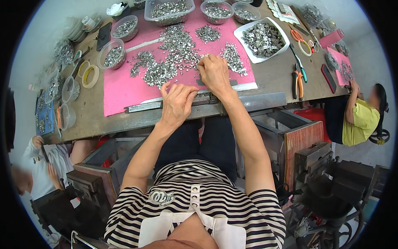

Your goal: The person sits at a workbench and repeatedly picks up small metal components, places them into a metal jig, and presses them with a hand tool. They then remove the assembled pieces and place them into a container. The process is repeated continuously with components from a pile on a pink mat.

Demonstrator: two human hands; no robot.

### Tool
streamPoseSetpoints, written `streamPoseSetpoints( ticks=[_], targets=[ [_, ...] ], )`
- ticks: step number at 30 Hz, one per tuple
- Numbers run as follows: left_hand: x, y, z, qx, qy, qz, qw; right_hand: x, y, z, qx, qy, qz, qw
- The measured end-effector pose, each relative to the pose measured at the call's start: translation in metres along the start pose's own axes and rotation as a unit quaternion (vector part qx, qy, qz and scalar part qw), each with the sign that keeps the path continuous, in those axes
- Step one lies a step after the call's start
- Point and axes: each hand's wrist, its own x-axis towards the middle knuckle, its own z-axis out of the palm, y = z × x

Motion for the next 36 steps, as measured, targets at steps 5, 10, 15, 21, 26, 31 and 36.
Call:
streamPoseSetpoints(
  ticks=[5,10,15,21,26,31,36],
  targets=[
    [0.000,0.001,0.000,0.003,-0.002,0.002,1.000,0.002,-0.001,-0.002,-0.005,0.000,-0.020,1.000],
    [0.000,0.002,-0.001,0.007,-0.006,0.001,1.000,-0.014,-0.015,-0.035,0.119,-0.031,0.013,0.992],
    [-0.001,0.000,0.002,0.006,0.000,0.005,1.000,-0.051,-0.026,-0.053,0.145,-0.008,-0.019,0.989],
    [0.000,0.000,-0.002,-0.003,0.008,0.004,1.000,-0.078,-0.033,-0.047,0.074,0.038,-0.065,0.994],
    [-0.003,-0.007,-0.037,0.009,0.052,-0.011,0.999,-0.083,-0.035,-0.045,0.136,0.040,-0.003,0.990],
    [-0.046,-0.043,-0.104,0.080,0.068,-0.059,0.993,-0.088,-0.029,-0.037,0.234,0.031,0.117,0.965],
    [-0.080,-0.060,-0.146,0.151,0.010,-0.102,0.983,-0.083,-0.037,-0.039,0.179,0.026,0.085,0.980]
  ],
)
